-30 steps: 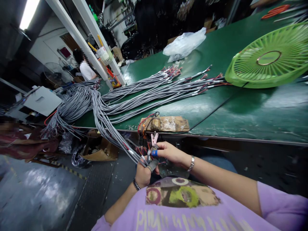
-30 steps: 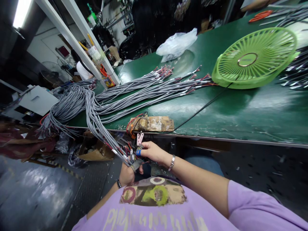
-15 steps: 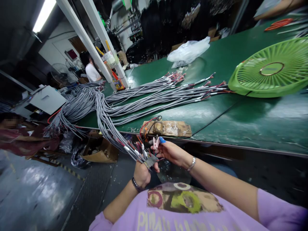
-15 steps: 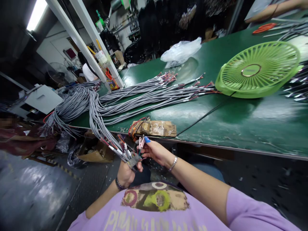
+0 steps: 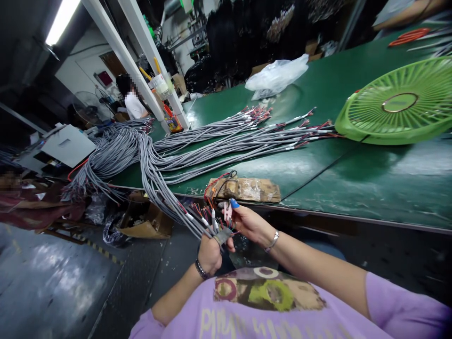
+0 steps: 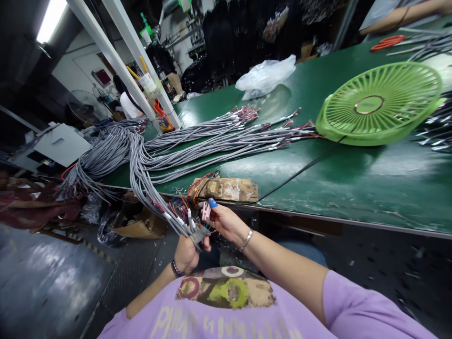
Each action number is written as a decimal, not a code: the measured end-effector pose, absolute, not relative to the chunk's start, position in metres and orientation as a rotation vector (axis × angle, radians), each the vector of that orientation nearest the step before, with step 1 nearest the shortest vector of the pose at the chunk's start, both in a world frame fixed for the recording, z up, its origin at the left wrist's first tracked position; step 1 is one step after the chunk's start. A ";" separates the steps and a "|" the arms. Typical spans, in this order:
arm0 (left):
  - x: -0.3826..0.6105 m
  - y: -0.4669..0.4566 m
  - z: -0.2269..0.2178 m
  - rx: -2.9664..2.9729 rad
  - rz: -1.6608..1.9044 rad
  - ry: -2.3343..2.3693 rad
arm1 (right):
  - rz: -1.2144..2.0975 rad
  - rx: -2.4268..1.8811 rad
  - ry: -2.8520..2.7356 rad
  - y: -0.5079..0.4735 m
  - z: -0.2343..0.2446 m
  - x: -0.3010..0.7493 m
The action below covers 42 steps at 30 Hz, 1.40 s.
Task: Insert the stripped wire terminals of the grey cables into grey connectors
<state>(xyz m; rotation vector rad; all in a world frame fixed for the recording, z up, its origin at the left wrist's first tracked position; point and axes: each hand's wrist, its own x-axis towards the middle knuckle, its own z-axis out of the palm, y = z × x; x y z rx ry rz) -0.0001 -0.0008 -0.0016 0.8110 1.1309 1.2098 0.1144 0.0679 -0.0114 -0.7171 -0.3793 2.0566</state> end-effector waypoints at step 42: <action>0.003 -0.016 -0.005 0.897 1.413 1.192 | 2.213 -0.634 -0.399 0.059 -0.012 0.119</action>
